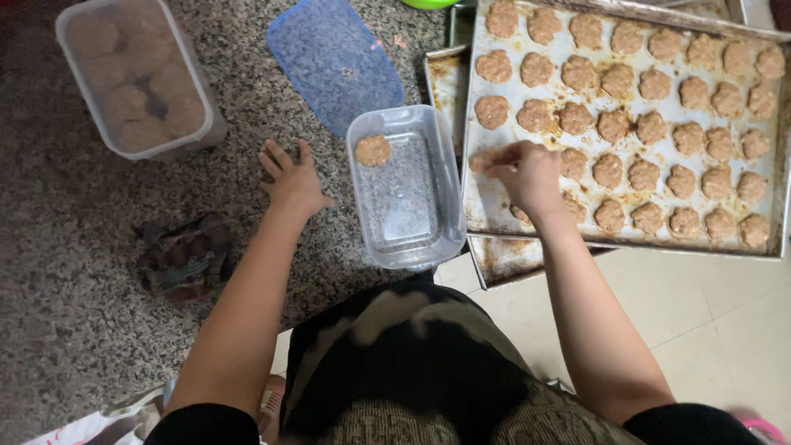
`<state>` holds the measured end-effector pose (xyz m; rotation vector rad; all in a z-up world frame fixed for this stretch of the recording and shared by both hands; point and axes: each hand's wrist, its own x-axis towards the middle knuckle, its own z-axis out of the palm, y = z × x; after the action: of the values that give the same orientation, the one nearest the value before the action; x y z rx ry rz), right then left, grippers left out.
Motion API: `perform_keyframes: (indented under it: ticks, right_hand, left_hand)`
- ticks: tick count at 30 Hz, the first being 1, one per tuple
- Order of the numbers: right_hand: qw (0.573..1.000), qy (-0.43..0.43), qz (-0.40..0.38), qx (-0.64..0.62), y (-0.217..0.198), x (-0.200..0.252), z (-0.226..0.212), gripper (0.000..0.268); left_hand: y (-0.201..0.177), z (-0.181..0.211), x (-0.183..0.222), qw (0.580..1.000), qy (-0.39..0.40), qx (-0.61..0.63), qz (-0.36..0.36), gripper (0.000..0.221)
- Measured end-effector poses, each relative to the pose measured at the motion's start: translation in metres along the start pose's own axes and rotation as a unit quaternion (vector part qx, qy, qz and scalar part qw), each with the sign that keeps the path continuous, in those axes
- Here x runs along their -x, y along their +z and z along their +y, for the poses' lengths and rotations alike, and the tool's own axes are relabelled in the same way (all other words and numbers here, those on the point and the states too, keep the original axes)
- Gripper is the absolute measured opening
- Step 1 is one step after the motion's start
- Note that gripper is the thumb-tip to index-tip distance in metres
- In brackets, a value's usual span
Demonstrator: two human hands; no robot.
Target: The person sorts cookies from baking trays into plastic containers by hand, then closes the lids and moves the trays.
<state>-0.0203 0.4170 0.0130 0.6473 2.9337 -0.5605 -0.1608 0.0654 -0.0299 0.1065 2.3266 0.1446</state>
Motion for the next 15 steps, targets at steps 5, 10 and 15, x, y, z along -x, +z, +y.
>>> perform_keyframes:
  ticks: [5, 10, 15]
  right_hand:
    - [0.99, -0.017, 0.128, -0.063, -0.028, 0.017, -0.032, 0.025]
    - [0.972, -0.061, 0.097, -0.204, -0.011, 0.013, -0.092, 0.02]
    - [0.96, -0.101, -0.041, -0.26, 0.067, -0.018, -0.132, 0.026]
  left_hand:
    - [0.004, -0.006, 0.0, 0.999, 0.007, 0.003, 0.035, 0.129]
    - [0.008, -0.002, 0.0, 0.998, 0.0, -0.011, 0.066, 0.125]
    - [-0.004, 0.002, 0.005, 1.0, -0.001, -0.01, 0.023, 0.122]
